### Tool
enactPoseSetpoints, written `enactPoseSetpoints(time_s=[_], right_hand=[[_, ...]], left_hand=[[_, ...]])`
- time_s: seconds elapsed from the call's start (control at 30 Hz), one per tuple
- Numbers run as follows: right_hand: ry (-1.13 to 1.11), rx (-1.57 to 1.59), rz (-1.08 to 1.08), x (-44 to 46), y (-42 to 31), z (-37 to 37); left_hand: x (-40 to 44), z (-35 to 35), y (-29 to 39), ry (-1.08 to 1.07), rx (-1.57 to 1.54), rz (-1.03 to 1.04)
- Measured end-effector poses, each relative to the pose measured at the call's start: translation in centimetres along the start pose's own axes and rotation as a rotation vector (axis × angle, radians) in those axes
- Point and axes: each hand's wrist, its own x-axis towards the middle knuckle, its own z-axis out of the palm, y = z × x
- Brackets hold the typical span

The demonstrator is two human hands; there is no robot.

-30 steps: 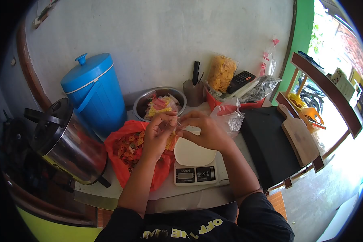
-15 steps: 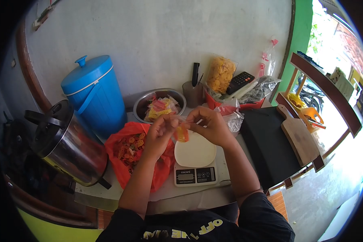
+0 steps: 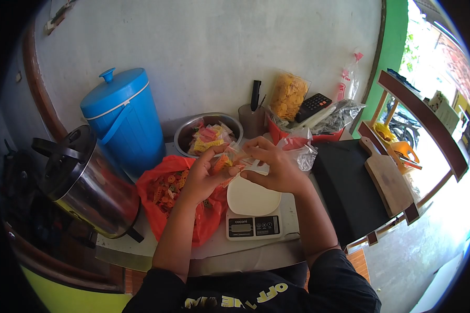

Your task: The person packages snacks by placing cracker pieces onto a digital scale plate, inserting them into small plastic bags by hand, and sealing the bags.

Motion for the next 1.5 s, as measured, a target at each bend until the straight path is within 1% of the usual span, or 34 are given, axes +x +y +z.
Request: enactPoseSetpoints(time_s=[0.03, 0.13, 0.2, 0.23, 0.3, 0.33, 0.43, 0.53, 0.63, 0.73, 0.83, 1.0, 1.13, 1.3, 1.4, 1.5], right_hand=[[0.012, -0.065, -0.041, -0.1, 0.0, 0.0], [-0.054, 0.055, 0.05, -0.1, 0.3, -0.4], [-0.048, 0.174, 0.146, -0.1, 0.7, -0.4], [-0.045, 0.233, 0.194, -0.1, 0.8, -0.4], [0.017, 0.238, 0.186, -0.1, 1.0, -0.1], [0.047, 0.24, 0.181, 0.0, 1.0, 0.1], [0.159, 0.447, 0.251, 0.0, 0.7, 0.7], [0.191, 0.395, 0.286, 0.0, 1.4, 1.3], [0.119, 0.38, 0.382, -0.1, 2.2, 1.4], [0.145, 0.384, 0.319, 0.0, 1.7, 1.4], [0.108, 0.375, 0.416, 0.1, 1.0, 1.0], [0.122, 0.23, 0.286, 0.1, 1.0, 1.0], [0.113, 0.17, 0.225, 0.2, 1.0, 1.2], [0.112, 0.147, 0.185, 0.2, 1.9, 1.5], [0.109, 0.147, 0.188, 0.2, 1.7, 1.3], [0.111, 0.16, 0.184, 0.2, 1.7, 1.7]], left_hand=[[0.0, -0.1, -0.2, -0.003, 0.006, -0.002], [0.0, -0.2, -0.5, -0.001, 0.024, -0.014], [-0.1, 0.2, 0.0, 0.012, 0.034, -0.031], [-0.1, 0.3, -0.1, 0.012, 0.019, 0.003], [-0.1, 0.6, -0.6, 0.013, -0.012, 0.071], [0.0, 0.8, -0.6, 0.031, -0.019, 0.07], [0.2, 1.2, -0.5, 0.092, -0.042, 0.077], [0.2, 1.6, -0.4, 0.149, -0.055, 0.115], [0.1, 1.7, -0.2, 0.174, -0.033, 0.151], [0.0, 1.6, -0.3, 0.191, -0.033, 0.145], [0.2, 1.5, -0.7, 0.209, -0.028, 0.161], [0.1, 1.3, -0.9, 0.229, 0.079, 0.17], [0.2, 1.4, -0.8, 0.227, 0.066, 0.161], [0.1, 1.1, -0.7, 0.213, 0.083, 0.108], [0.1, 1.1, -0.2, 0.212, -0.002, 0.135], [0.1, 0.8, -0.7, 0.199, 0.076, 0.132]])
